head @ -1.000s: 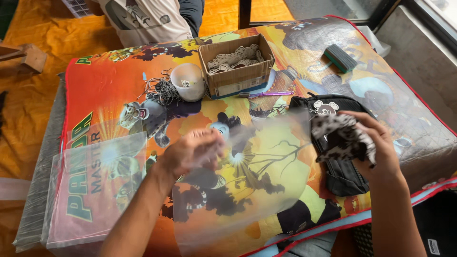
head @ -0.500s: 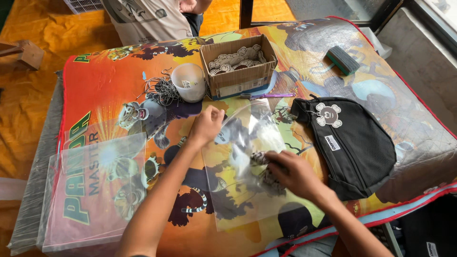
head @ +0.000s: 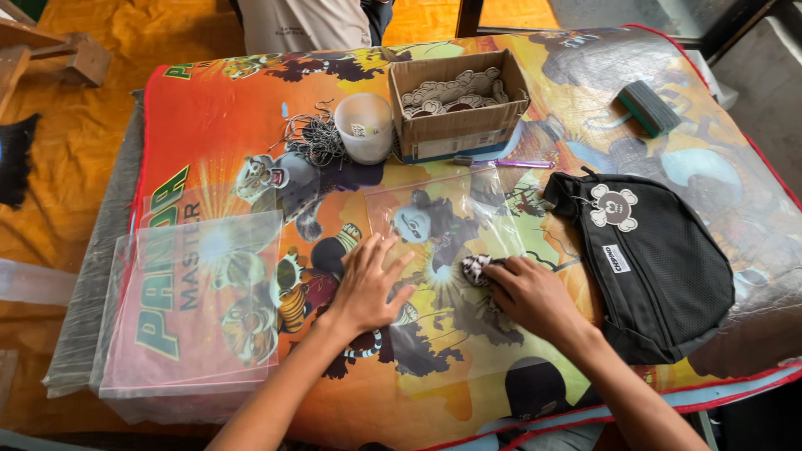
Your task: The person cleans a black bag with a brush, attaches a bear-shaped keychain to the zipper, and then places the bag into a clear plastic bag. They wipe the plastic bag with a cloth before sealing it.
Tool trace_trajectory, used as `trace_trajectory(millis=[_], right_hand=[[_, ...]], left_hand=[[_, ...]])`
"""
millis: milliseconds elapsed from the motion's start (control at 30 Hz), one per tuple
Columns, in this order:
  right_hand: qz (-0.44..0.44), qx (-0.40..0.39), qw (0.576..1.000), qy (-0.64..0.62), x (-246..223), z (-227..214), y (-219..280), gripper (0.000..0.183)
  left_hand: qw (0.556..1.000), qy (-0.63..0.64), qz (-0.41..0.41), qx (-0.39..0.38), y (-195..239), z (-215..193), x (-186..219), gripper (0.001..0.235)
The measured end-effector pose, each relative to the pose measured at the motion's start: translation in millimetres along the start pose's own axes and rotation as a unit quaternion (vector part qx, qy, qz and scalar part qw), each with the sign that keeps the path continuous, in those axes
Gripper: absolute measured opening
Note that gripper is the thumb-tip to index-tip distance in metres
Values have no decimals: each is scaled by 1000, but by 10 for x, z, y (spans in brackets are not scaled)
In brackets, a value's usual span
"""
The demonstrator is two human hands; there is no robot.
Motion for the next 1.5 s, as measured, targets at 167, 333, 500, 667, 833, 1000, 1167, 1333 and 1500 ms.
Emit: trace_trajectory(millis=[167,333,500,667,833,1000,1167,1333,1500], right_hand=[[-24,9,999,-46,-336,-548,-436,24],[-117,26,986,-115,-874,-361,-682,29],[-136,160,978,14,-1362,544,-322,44],[-237,87,967,32,-1566,-7,189,30],[-318,-3,947,-43,-1491,-132,372,22],[-216,-118,905,-346,-1216,-854,-135,27],[-164,-4,966,-197,-1024,-455,-534,28],[-215,52,968,-119,-1057,309,-939,29],[-81,74,993,-52,-962,550,-1621,30]], left_hand=[[999,39,-16,16,32,-67,38,45],[998,28,-53,11,134,-111,-118,43],[997,47,-58,19,130,-116,-105,47],[996,66,-56,-4,100,-261,0,44],[997,65,-51,-10,121,-273,-4,47],[978,200,17,58,227,-546,214,57],[984,127,-99,-70,504,-424,436,110],[993,10,-108,-40,549,-323,497,128],[994,29,-97,-48,486,-397,523,120]])
Point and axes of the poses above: each hand's wrist, its own y-axis away from the middle knuckle, its own z-axis out of the palm, x = y × z, the point moved 1 cm from there along -y, towards the middle knuckle, and after that the axes turned 12 degrees about y, right-handed, at the moved point
